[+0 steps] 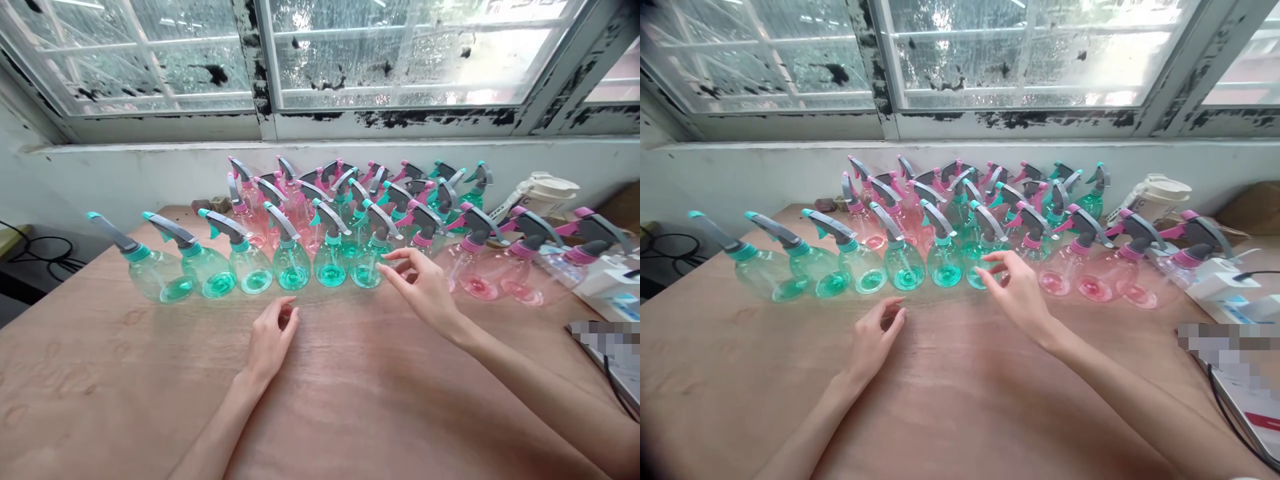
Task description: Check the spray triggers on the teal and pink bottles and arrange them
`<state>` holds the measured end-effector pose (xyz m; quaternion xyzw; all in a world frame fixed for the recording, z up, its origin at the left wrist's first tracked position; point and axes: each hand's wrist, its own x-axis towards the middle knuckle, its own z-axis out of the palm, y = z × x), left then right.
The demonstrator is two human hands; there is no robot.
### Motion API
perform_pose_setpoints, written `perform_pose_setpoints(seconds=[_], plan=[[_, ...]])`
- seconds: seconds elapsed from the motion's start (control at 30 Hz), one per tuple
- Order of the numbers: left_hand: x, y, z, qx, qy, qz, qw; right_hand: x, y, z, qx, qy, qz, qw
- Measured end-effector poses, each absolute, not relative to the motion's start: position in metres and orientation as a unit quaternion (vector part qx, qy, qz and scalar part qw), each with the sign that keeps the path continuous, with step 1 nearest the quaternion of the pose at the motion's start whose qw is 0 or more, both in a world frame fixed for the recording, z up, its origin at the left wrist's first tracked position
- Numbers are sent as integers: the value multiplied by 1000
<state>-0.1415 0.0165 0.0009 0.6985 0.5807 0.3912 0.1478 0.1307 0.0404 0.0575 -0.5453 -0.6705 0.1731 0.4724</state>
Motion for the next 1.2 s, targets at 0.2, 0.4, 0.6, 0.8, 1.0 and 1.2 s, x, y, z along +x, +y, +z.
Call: perform_pose_setpoints(seconds=[0.2,0.4,0.6,0.8,1.0,1.2], plan=[[-141,18,3,684,591,396,161,150,52,59,-641,-637,62,423],[-143,18,4,675,600,400,156,127,79,54,-673,-659,20,335],[-143,17,5,671,605,400,155,120,71,51,-691,-661,15,292],[-135,12,7,673,601,396,168,144,14,48,-650,-698,7,299],[-128,9,7,681,597,380,187,174,-6,55,-570,-727,21,382],[-128,10,10,667,617,376,181,170,11,61,-450,-716,264,464]])
